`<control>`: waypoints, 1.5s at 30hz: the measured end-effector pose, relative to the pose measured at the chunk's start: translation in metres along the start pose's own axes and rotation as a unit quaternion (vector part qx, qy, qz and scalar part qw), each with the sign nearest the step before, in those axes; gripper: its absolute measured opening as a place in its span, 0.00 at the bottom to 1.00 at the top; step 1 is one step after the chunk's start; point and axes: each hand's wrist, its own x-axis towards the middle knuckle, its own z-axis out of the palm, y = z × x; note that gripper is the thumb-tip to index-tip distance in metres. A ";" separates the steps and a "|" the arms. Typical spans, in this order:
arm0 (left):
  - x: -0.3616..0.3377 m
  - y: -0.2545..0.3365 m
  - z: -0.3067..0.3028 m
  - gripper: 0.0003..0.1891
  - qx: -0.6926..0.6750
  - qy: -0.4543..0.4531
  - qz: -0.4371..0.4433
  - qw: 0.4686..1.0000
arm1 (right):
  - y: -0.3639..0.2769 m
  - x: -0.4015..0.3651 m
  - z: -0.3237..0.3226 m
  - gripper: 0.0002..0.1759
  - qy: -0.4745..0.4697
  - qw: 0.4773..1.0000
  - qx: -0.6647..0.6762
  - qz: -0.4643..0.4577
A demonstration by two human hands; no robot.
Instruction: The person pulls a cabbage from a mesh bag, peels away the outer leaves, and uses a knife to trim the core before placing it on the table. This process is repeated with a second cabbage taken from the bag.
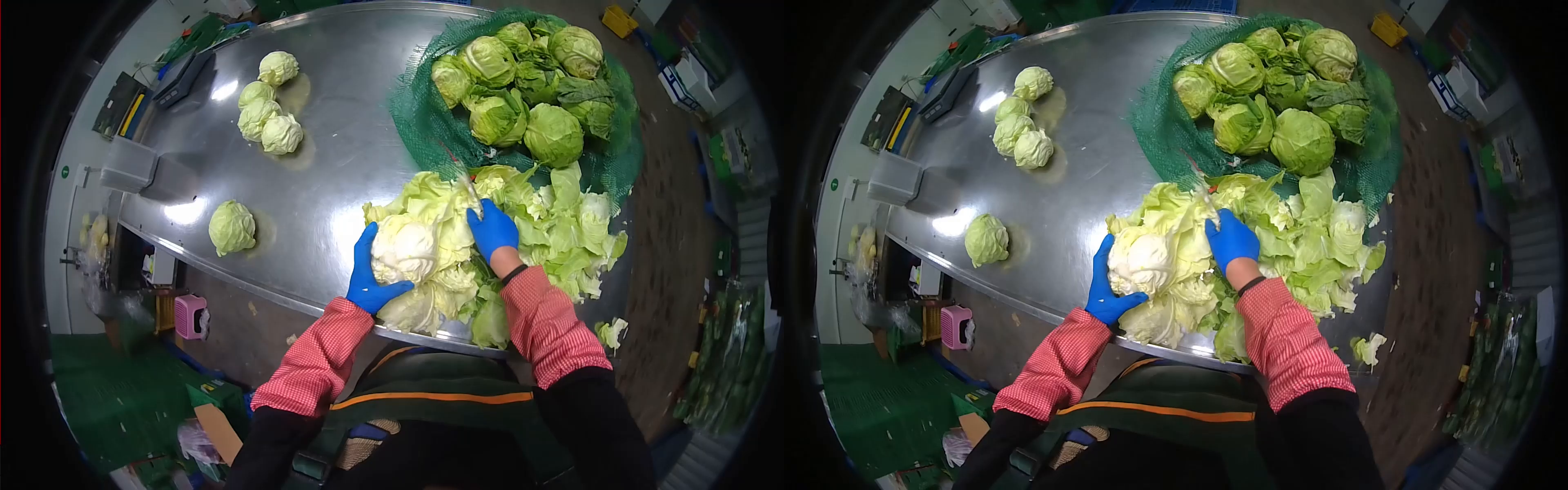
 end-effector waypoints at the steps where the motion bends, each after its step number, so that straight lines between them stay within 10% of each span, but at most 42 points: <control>1: -0.001 0.006 0.000 0.63 -0.032 0.001 -0.022 0.999 | -0.005 -0.008 -0.002 0.26 -0.005 1.000 0.018 -0.011; 4: 0.011 0.061 0.009 0.64 0.203 0.023 0.071 0.976 | -0.024 -0.027 0.003 0.37 -0.049 0.994 0.099 -0.024; 7: 0.027 0.074 0.030 0.58 0.415 -0.045 0.081 0.905 | -0.010 -0.022 0.030 0.27 0.021 0.990 0.136 0.017; 12: 0.055 0.015 -0.015 0.42 0.053 0.020 -0.018 0.998 | 0.003 -0.027 0.012 0.23 0.056 0.994 0.098 -0.015; 15: 0.055 -0.010 -0.037 0.33 -0.334 0.055 -0.188 0.922 | 0.005 -0.035 -0.018 0.19 0.073 0.988 0.134 -0.009; 19: 0.051 0.015 -0.043 0.36 -0.475 0.030 -0.252 0.842 | -0.004 -0.041 -0.056 0.37 0.052 0.998 0.003 -0.041; 22: 0.063 0.039 -0.034 0.35 -0.381 0.008 -0.161 0.910 | -0.070 -0.065 -0.085 0.53 0.030 0.980 0.064 -0.187; 26: 0.063 0.060 -0.016 0.34 -0.396 -0.034 -0.193 0.897 | -0.100 -0.068 -0.080 0.35 0.036 0.949 -0.001 -0.312; 31: 0.059 0.075 -0.026 0.38 -0.520 -0.062 -0.269 0.808 | -0.027 -0.053 -0.091 0.37 0.085 0.990 -0.052 -0.096; 36: 0.063 0.087 -0.029 0.38 -0.473 -0.093 -0.250 0.840 | -0.058 -0.070 -0.064 0.50 -0.047 0.940 0.268 -0.203; 39: 0.061 0.118 -0.047 0.39 -0.387 -0.198 -0.134 0.890 | -0.046 -0.059 -0.059 0.45 -0.148 0.886 0.439 -0.003; 40: 0.068 0.140 -0.037 0.39 -0.211 -0.103 -0.212 0.949 | -0.043 -0.055 -0.053 0.42 -0.155 0.855 0.492 -0.048; 43: 0.065 0.093 -0.027 0.38 -0.304 -0.094 -0.087 0.944 | -0.050 -0.044 -0.031 0.40 -0.246 0.836 0.490 0.002; 45: 0.053 0.086 -0.032 0.39 -0.374 -0.074 -0.209 0.900 | -0.057 -0.048 -0.016 0.39 -0.207 0.857 0.472 -0.005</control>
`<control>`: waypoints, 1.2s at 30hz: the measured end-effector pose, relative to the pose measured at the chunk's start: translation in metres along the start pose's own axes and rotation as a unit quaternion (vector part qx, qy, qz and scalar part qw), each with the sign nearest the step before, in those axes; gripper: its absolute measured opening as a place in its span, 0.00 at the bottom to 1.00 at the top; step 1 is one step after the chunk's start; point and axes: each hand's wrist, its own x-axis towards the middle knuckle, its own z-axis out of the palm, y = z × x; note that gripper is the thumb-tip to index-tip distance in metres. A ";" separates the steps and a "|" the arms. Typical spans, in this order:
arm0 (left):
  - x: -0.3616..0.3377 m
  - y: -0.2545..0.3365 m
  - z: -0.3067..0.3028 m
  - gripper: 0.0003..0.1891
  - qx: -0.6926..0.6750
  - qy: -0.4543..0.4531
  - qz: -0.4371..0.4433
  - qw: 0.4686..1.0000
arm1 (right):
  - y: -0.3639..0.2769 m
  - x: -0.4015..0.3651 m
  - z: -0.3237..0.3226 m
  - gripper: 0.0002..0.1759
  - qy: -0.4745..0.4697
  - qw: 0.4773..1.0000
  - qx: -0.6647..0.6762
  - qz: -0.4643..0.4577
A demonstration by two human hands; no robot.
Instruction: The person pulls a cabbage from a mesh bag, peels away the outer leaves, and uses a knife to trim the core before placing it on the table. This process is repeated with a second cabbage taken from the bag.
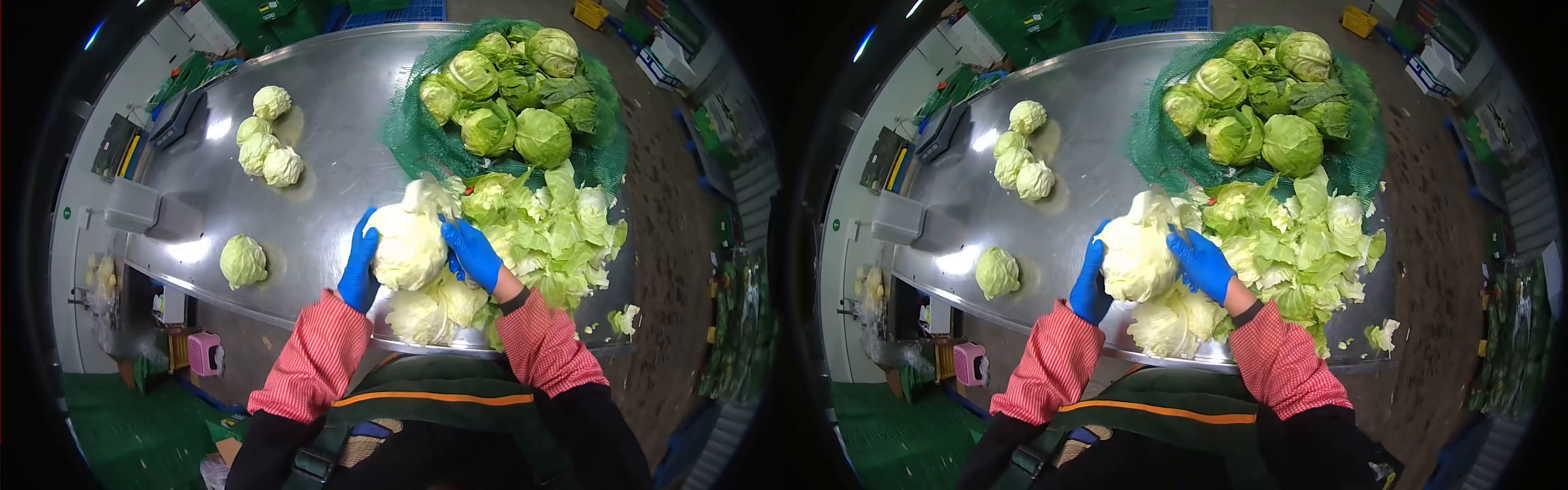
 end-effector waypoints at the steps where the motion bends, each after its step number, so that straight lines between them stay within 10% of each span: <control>1: -0.008 0.002 -0.006 0.39 -0.046 0.009 -0.072 0.996 | 0.000 -0.002 0.005 0.39 0.009 1.000 -0.014 -0.017; 3: -0.023 0.004 -0.024 0.39 0.016 0.016 -0.116 0.993 | -0.001 -0.006 0.005 0.37 -0.015 0.997 -0.074 -0.020; 6: -0.035 0.023 -0.050 0.35 0.341 -0.009 -0.011 0.940 | 0.019 0.015 0.001 0.35 -0.103 0.964 0.246 -0.016; 7: -0.033 0.024 -0.043 0.33 0.462 0.032 0.152 0.873 | 0.021 0.018 -0.001 0.33 -0.150 0.949 0.276 0.021; 10: -0.010 0.004 -0.033 0.36 0.189 -0.012 0.120 0.975 | 0.032 0.029 0.022 0.34 -0.123 0.953 0.269 0.072; 14: 0.003 -0.047 -0.055 0.41 0.136 0.112 0.011 0.984 | 0.008 0.021 0.020 0.36 0.077 0.972 -0.180 0.132; 18: -0.002 -0.047 -0.029 0.53 0.338 0.099 -0.027 0.935 | 0.031 0.011 0.011 0.33 0.155 0.906 -0.391 -0.043; 21: 0.017 -0.029 -0.026 0.57 0.658 0.055 0.134 0.739 | 0.021 -0.007 0.000 0.32 0.124 0.914 -0.386 0.009; 24: 0.042 -0.029 -0.016 0.57 0.510 -0.070 0.202 0.833 | 0.015 -0.030 -0.002 0.26 0.144 0.906 -0.397 -0.003; 27: 0.050 -0.034 -0.009 0.55 0.588 -0.020 0.170 0.790 | 0.011 -0.049 0.002 0.16 0.222 0.839 -0.481 -0.126; 36: 0.047 -0.057 0.020 0.57 0.686 0.069 0.174 0.703 | 0.039 -0.038 0.005 0.06 0.202 0.788 -0.577 -0.070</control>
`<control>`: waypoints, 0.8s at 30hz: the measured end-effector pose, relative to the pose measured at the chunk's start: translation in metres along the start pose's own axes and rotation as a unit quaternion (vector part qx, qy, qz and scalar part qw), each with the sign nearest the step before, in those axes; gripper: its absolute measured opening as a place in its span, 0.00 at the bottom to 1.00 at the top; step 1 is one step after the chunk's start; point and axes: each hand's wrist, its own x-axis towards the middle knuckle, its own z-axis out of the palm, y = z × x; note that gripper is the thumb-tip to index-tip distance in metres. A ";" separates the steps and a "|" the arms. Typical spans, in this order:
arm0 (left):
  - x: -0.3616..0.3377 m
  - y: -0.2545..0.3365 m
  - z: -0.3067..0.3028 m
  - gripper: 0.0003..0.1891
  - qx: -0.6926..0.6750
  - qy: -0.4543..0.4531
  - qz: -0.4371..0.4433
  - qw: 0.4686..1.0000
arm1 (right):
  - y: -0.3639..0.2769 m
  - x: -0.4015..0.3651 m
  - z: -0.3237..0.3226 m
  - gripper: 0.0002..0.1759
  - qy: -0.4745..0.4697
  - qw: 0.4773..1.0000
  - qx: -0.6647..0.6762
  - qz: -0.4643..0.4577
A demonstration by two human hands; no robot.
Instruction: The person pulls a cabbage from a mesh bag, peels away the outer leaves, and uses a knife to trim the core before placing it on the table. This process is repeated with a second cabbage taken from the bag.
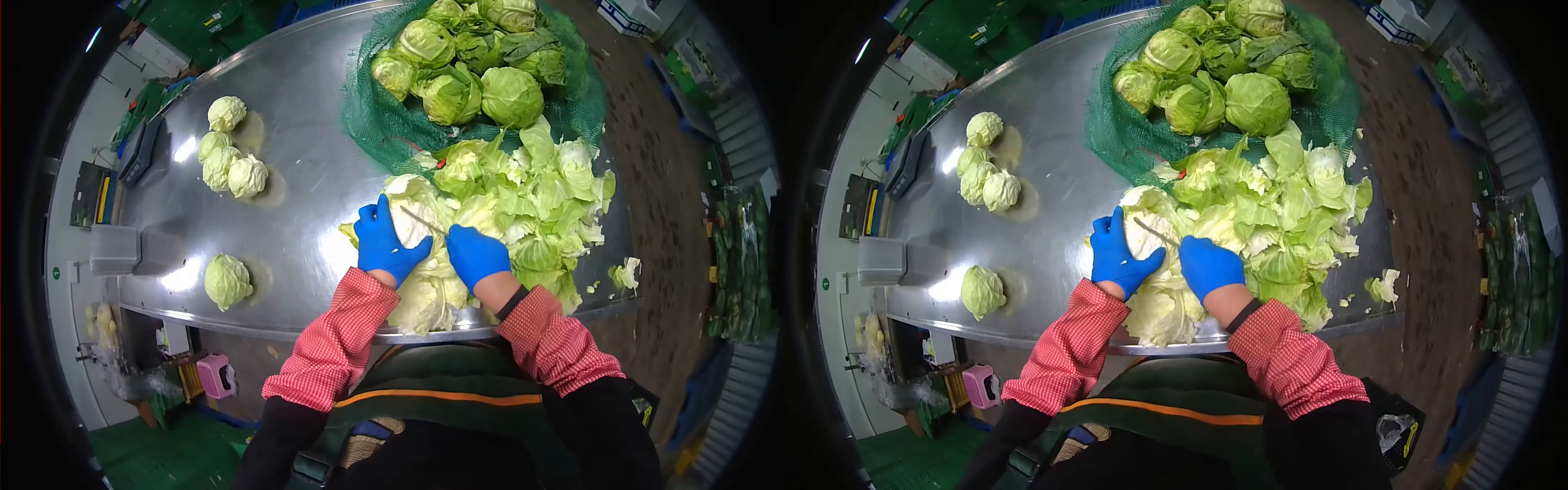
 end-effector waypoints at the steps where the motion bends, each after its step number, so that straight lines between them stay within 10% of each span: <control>1: -0.001 0.004 -0.001 0.57 0.009 -0.006 -0.008 1.000 | 0.003 0.006 0.002 0.06 0.006 1.000 -0.011 -0.001; 11: -0.022 -0.004 0.003 0.56 -0.092 0.015 0.027 0.995 | -0.013 0.032 -0.044 0.28 -0.077 0.995 0.042 0.045; 15: -0.031 -0.009 -0.001 0.55 -0.097 0.016 0.073 0.992 | -0.004 0.058 -0.006 0.27 0.037 0.994 0.102 0.017; 18: -0.046 -0.020 -0.002 0.55 -0.112 0.028 0.112 0.987 | -0.003 0.077 0.001 0.22 -0.115 0.991 0.054 0.043; 24: -0.070 -0.073 0.005 0.55 -0.292 0.050 0.054 0.953 | 0.017 0.075 0.032 0.25 -0.047 0.988 0.118 0.088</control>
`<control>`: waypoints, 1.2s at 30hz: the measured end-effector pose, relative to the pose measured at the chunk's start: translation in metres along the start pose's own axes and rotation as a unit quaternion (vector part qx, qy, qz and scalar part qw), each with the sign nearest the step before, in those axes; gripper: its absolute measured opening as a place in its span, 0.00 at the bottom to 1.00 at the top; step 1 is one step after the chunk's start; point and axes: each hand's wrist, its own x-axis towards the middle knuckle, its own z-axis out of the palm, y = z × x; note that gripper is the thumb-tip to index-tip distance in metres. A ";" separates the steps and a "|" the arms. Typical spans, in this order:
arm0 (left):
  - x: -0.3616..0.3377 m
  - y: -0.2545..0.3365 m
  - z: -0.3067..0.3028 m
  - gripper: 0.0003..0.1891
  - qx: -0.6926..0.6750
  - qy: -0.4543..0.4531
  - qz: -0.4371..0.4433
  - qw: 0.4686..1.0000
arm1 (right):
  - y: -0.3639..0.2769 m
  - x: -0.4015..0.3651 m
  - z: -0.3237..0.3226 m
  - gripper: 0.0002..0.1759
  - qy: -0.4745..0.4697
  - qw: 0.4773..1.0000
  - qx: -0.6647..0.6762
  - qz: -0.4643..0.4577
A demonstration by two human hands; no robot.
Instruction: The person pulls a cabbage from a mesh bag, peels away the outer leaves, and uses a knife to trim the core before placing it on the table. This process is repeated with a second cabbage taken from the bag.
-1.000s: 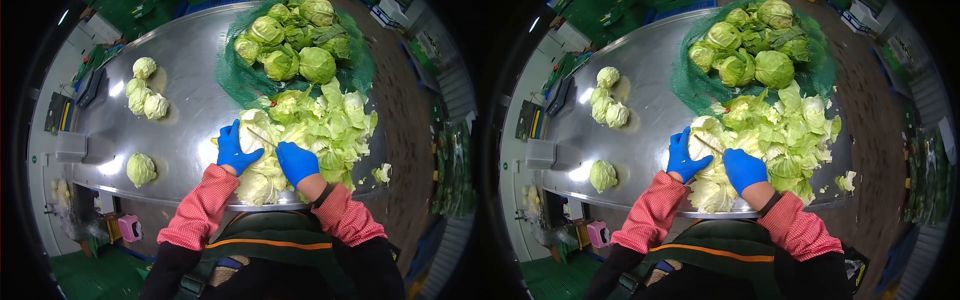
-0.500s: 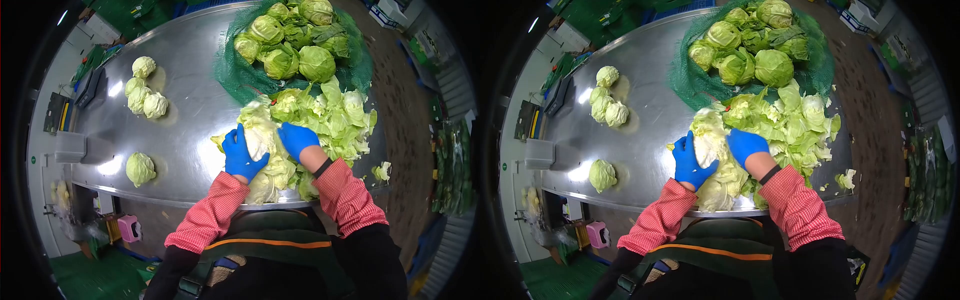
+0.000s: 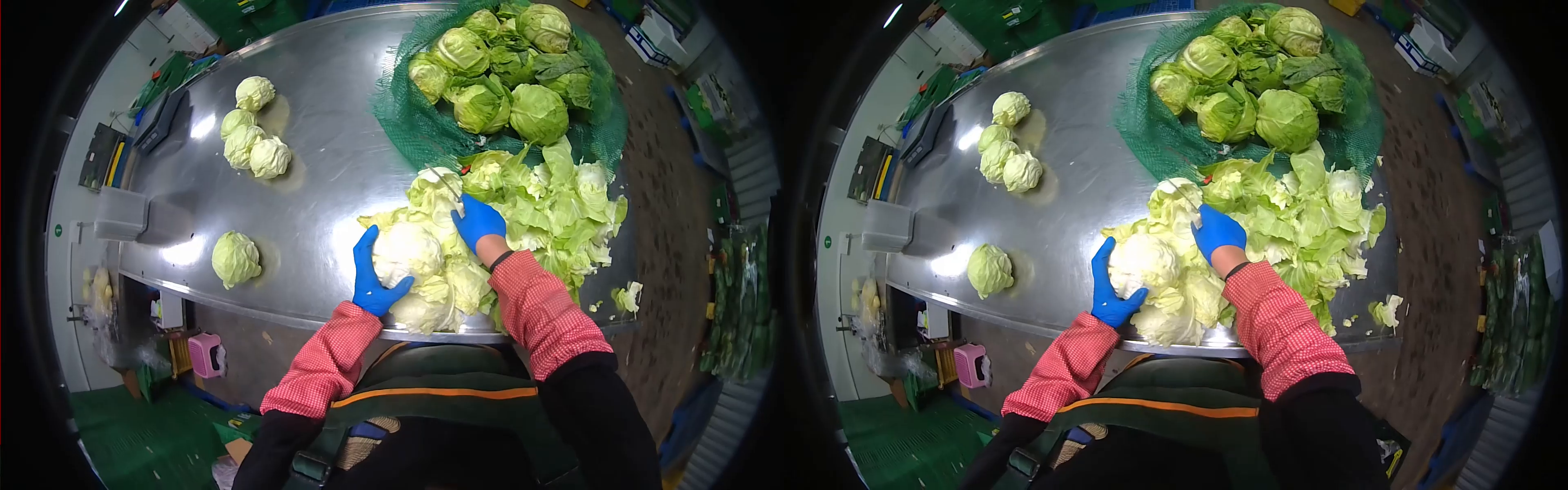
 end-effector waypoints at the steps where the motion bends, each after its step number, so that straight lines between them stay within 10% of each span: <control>1: -0.001 -0.003 -0.002 0.55 -0.027 0.006 -0.022 0.999 | -0.009 -0.007 -0.008 0.27 -0.002 1.000 0.024 -0.005; 6: 0.018 0.009 -0.002 0.54 -0.037 -0.021 -0.050 0.998 | -0.073 -0.061 -0.049 0.52 -0.089 0.993 -0.009 -0.076; 12: 0.029 0.006 -0.001 0.55 -0.008 -0.064 -0.038 0.997 | -0.034 -0.027 -0.017 0.58 -0.149 0.976 0.077 -0.137; 22: 0.025 0.005 -0.002 0.53 0.007 -0.062 -0.007 0.998 | -0.003 -0.035 -0.022 0.28 -0.165 0.984 0.061 -0.018; 27: 0.029 0.009 -0.001 0.53 0.009 -0.074 -0.029 0.997 | -0.034 -0.061 -0.046 0.49 -0.128 0.985 0.080 -0.078; 36: 0.038 -0.004 -0.002 0.53 -0.022 -0.097 -0.037 0.994 | -0.021 -0.020 -0.022 0.42 -0.179 0.964 0.145 -0.136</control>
